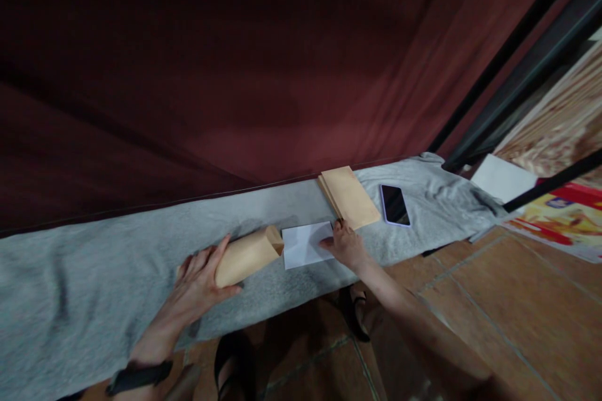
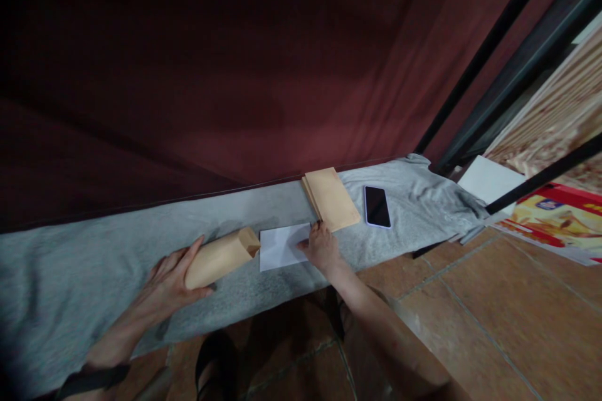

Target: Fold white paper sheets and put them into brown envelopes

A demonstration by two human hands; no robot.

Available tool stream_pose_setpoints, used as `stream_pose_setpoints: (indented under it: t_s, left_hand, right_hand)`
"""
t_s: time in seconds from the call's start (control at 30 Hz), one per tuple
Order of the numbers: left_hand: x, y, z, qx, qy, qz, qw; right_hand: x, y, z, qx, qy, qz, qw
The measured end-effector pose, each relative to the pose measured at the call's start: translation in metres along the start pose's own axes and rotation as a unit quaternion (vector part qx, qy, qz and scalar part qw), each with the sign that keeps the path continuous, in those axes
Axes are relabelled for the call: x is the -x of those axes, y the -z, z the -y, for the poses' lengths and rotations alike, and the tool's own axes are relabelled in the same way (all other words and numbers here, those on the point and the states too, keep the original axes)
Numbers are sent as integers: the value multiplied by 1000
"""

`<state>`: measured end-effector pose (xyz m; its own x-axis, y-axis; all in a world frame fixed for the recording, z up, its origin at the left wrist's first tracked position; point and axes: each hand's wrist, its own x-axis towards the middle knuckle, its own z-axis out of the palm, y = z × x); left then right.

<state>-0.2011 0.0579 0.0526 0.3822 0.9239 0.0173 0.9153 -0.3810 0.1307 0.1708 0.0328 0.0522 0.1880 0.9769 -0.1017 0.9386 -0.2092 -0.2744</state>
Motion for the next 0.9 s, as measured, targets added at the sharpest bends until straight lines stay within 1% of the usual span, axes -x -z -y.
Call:
stream_pose_setpoints:
  t_s: [0.07, 0.17, 0.33, 0.43, 0.57, 0.7, 0.8, 0.9]
  left_hand:
    - [0, 0, 1, -2, 8, 3, 1000]
    - [-1, 1, -1, -7, 11, 14, 1000]
    - [-2, 3, -4, -10, 14, 26, 1000]
    - [-2, 2, -3, -9, 15, 21, 1000]
    - [-2, 1, -2, -15, 13, 13, 1000]
    - [-1, 1, -2, -21, 11, 0, 1000]
    - [-1, 2, -3, -25, 6, 0, 1000]
    - [-1, 2, -3, -32, 8, -5, 999]
  right_hand:
    - [3, -1, 4, 8, -14, 9, 1000]
    - [3, 0, 6, -7, -22, 19, 1000]
    - [-1, 2, 1, -54, 2, 29, 998]
    - [-3, 1, -1, -80, 18, 33, 996]
    - [-3, 0, 1, -87, 25, 36, 995]
    - [-3, -1, 5, -117, 13, 44, 992]
    - [-7, -4, 5, -170, -3, 75, 983]
    - [-14, -8, 2, -265, 31, 127, 955]
